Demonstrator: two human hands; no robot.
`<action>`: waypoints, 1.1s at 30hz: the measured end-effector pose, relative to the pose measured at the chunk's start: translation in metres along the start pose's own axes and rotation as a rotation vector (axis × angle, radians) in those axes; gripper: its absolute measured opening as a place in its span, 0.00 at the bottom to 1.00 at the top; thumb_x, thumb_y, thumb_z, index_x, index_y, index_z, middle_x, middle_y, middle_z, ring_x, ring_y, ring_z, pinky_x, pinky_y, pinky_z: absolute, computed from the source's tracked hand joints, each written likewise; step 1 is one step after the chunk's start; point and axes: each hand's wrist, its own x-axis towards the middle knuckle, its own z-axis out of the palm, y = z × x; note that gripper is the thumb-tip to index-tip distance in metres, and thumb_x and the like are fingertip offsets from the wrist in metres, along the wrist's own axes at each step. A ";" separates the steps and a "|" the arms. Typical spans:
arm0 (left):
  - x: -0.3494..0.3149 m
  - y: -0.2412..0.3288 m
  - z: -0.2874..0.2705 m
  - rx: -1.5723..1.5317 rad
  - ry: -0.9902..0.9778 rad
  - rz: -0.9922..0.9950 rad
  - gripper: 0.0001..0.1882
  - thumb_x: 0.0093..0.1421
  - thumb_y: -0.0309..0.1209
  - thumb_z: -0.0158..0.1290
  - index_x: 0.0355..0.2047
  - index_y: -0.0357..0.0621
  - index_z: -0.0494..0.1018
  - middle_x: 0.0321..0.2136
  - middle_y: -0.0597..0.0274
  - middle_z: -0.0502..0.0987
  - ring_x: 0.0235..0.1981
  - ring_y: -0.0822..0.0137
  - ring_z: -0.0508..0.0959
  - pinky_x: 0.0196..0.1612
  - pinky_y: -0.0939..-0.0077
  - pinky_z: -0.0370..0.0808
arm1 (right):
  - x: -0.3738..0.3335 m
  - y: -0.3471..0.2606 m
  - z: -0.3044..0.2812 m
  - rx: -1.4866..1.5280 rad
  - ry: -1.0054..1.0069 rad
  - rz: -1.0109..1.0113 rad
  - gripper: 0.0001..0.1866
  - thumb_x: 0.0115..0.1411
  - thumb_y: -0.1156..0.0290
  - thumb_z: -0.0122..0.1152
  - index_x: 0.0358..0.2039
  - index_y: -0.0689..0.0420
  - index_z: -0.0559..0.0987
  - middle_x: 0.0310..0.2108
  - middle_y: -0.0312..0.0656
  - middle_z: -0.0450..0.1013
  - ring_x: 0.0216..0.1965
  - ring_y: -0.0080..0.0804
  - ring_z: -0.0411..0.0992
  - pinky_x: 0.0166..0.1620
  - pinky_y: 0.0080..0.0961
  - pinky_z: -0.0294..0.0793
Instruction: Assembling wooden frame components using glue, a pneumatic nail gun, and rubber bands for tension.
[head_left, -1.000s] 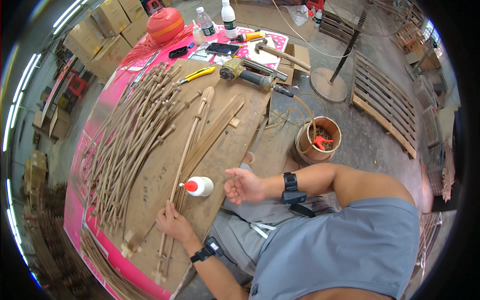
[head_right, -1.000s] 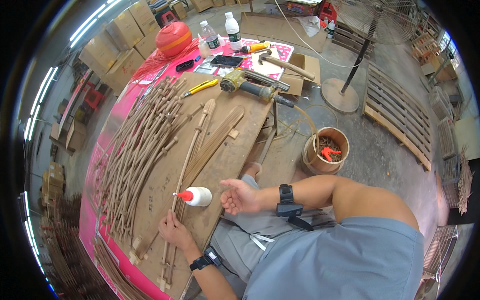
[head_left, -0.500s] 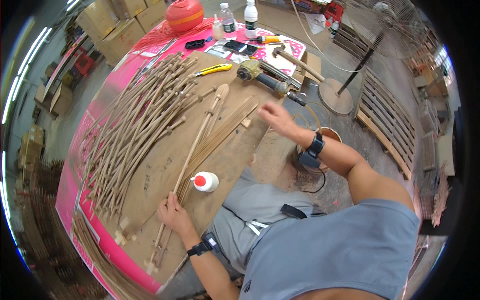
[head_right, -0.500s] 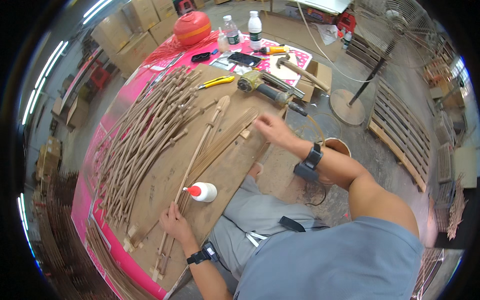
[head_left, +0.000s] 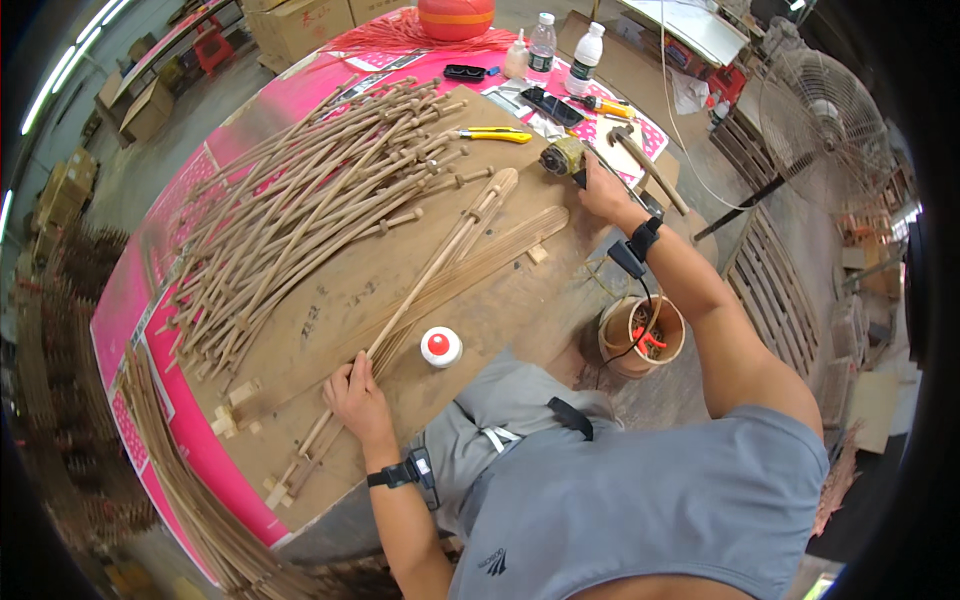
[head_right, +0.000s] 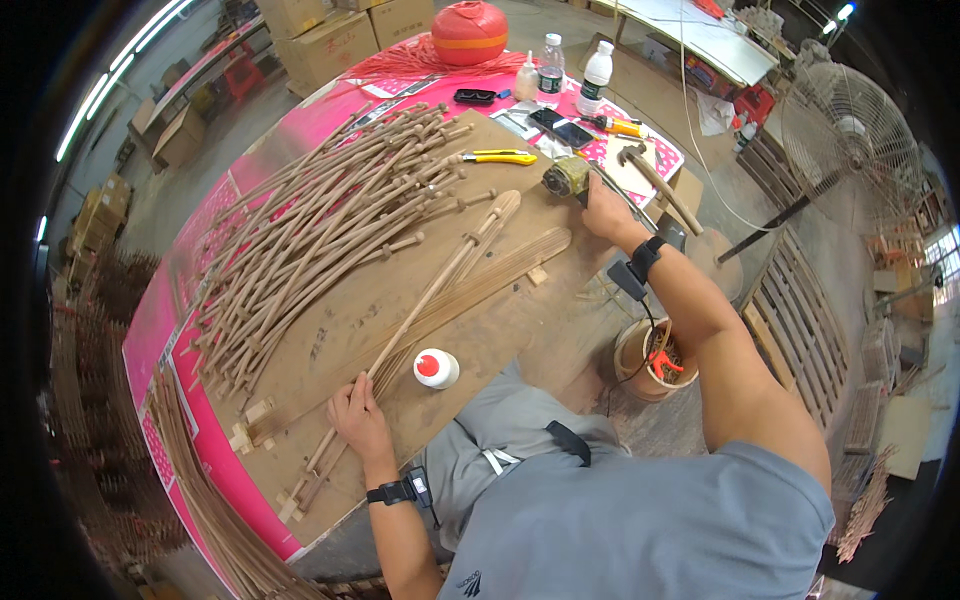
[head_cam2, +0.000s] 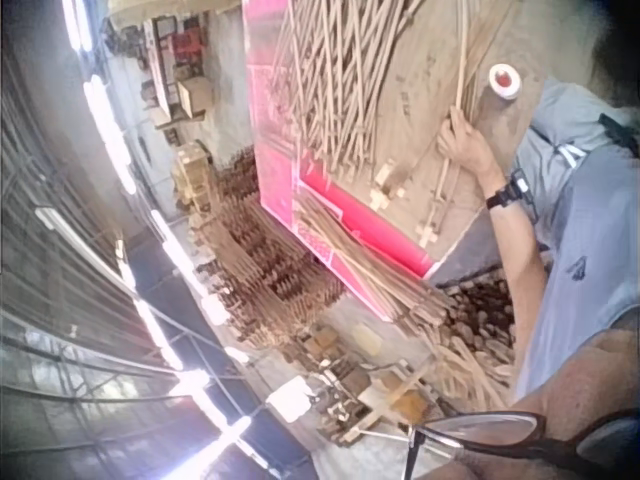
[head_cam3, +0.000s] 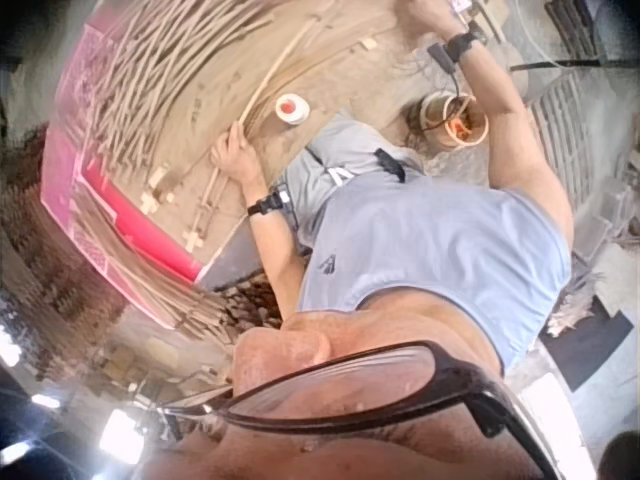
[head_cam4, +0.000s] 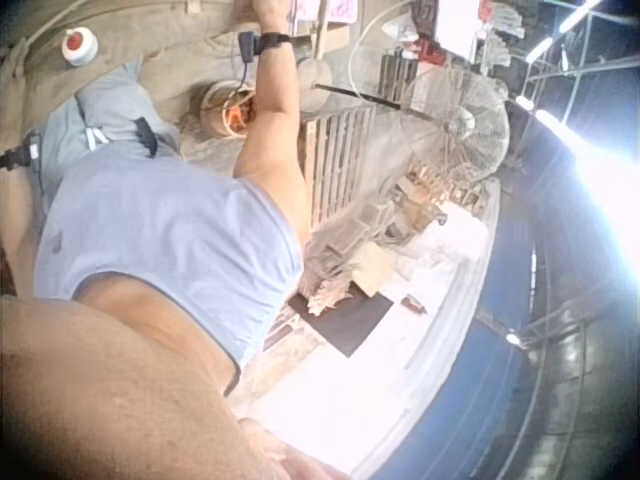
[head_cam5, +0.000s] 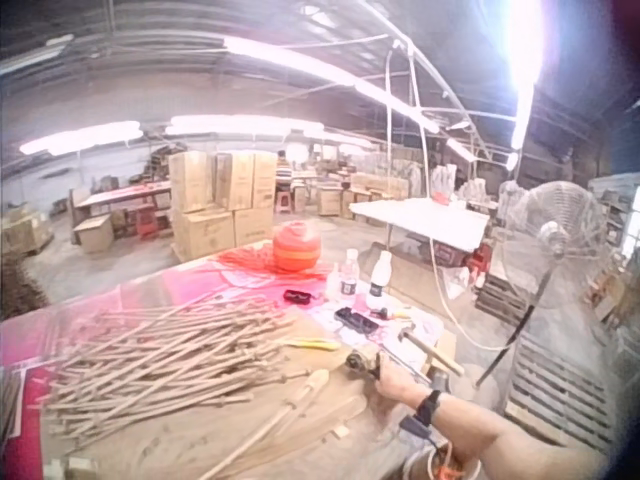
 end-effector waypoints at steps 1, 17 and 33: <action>0.000 0.001 -0.001 -0.022 -0.001 -0.001 0.10 0.62 0.32 0.64 0.44 0.51 0.85 0.34 0.61 0.76 0.38 0.55 0.74 0.45 0.57 0.72 | 0.009 -0.001 -0.003 0.024 -0.046 0.030 0.44 0.56 0.68 0.65 0.70 0.65 0.57 0.55 0.67 0.74 0.57 0.60 0.74 0.59 0.46 0.73; 0.000 0.001 -0.002 -0.032 -0.003 -0.046 0.12 0.59 0.31 0.66 0.44 0.55 0.85 0.35 0.64 0.76 0.39 0.56 0.75 0.45 0.59 0.72 | -0.072 -0.170 -0.106 0.477 -0.415 -0.458 0.25 0.58 0.57 0.73 0.51 0.59 0.82 0.38 0.42 0.82 0.38 0.31 0.80 0.45 0.30 0.79; -0.001 0.003 -0.002 -0.056 -0.020 -0.075 0.12 0.61 0.33 0.64 0.45 0.56 0.85 0.36 0.64 0.76 0.41 0.58 0.74 0.47 0.60 0.71 | -0.070 -0.225 -0.013 0.181 -0.640 -0.665 0.28 0.51 0.51 0.74 0.34 0.69 0.84 0.26 0.56 0.80 0.30 0.47 0.80 0.39 0.40 0.79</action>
